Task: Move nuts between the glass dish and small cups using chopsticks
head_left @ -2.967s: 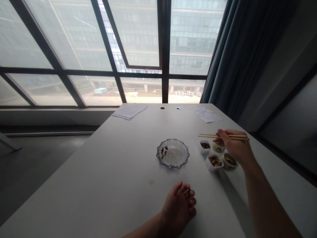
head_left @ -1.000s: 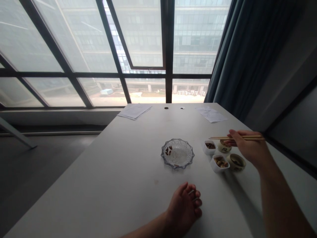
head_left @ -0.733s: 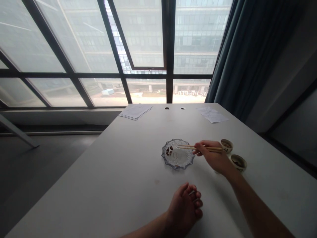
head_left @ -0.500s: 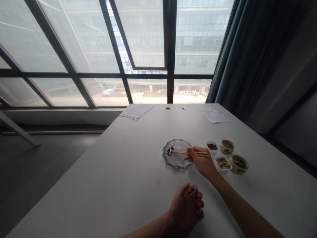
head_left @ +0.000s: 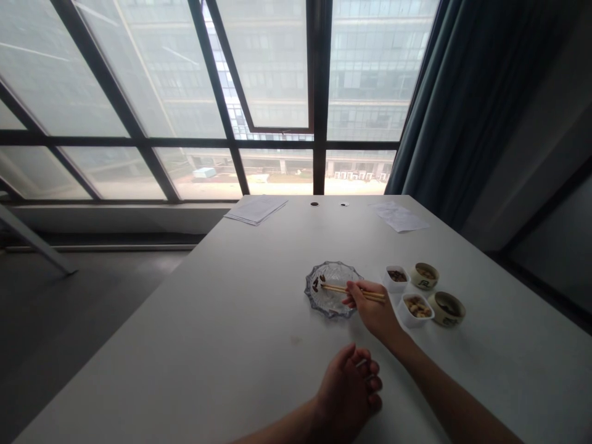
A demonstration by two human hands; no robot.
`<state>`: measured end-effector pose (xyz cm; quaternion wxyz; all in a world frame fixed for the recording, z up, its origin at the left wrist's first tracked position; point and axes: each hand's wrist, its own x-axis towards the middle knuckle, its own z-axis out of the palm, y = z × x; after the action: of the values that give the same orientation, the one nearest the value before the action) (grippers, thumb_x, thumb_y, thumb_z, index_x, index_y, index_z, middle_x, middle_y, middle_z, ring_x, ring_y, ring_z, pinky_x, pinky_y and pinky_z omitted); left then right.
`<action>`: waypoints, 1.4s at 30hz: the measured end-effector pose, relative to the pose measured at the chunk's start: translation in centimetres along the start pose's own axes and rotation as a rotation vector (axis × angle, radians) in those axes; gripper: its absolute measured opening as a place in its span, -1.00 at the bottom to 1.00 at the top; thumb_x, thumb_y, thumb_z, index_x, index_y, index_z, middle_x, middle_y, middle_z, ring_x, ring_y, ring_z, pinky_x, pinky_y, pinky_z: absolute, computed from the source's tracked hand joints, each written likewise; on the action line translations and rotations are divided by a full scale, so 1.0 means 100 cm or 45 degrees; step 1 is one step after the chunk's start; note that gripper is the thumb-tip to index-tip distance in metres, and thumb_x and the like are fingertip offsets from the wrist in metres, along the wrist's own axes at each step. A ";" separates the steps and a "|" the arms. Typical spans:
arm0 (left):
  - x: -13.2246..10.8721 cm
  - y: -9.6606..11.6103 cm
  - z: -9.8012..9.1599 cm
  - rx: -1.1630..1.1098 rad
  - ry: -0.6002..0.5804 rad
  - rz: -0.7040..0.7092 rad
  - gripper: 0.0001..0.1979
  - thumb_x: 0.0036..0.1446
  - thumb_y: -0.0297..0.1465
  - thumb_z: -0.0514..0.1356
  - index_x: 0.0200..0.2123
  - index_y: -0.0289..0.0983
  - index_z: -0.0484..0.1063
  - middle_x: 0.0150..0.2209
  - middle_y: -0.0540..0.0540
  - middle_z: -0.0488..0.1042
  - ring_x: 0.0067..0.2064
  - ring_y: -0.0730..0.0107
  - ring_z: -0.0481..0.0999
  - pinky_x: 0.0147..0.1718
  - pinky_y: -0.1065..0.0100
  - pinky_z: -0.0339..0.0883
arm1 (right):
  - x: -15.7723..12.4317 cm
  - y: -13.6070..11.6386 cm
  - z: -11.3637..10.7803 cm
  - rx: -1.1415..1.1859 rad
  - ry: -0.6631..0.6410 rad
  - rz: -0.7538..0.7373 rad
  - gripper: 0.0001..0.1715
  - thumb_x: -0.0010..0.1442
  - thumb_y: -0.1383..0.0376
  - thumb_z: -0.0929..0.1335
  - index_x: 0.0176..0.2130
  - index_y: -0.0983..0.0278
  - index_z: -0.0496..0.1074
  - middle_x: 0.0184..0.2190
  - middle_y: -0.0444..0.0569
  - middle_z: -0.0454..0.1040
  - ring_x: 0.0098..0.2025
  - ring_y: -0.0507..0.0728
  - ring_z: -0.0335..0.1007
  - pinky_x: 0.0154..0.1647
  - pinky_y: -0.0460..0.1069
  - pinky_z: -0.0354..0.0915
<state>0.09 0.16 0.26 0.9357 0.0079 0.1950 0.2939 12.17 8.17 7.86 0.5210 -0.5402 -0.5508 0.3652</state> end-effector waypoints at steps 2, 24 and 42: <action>0.000 0.000 0.000 0.001 0.000 0.000 -0.80 0.24 -0.23 0.22 -0.30 -0.25 0.41 -0.42 0.01 0.39 -0.47 0.42 0.35 -0.45 0.40 -0.06 | 0.003 -0.007 -0.008 -0.012 0.017 -0.015 -0.42 0.25 -0.17 0.37 -0.41 0.27 0.55 -0.51 0.05 0.61 -0.46 0.21 0.59 -0.42 0.01 0.48; -0.002 0.000 0.000 0.021 -0.005 0.018 -0.81 0.18 -0.25 0.27 -0.32 -0.26 0.42 -0.40 0.00 0.41 -0.46 0.43 0.34 -0.44 0.40 -0.05 | 0.025 -0.043 -0.144 -0.431 0.438 0.061 -0.72 0.16 0.08 0.48 -0.41 0.23 0.64 -0.49 0.05 0.65 -0.47 0.27 0.65 -0.53 -0.02 0.55; -0.002 0.001 -0.001 0.016 -0.002 0.007 -0.81 0.23 -0.25 0.22 -0.31 -0.26 0.42 -0.41 0.00 0.40 -0.47 0.43 0.34 -0.45 0.40 -0.06 | 0.014 -0.036 -0.052 -0.079 -0.003 -0.112 -0.49 0.28 -0.10 0.38 -0.35 0.27 0.58 -0.41 0.06 0.65 -0.35 0.20 0.65 -0.30 0.00 0.54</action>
<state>-0.13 0.09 0.27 0.9350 0.0146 0.1960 0.2952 16.66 8.20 12.58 0.5188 -0.5312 -0.5855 0.3253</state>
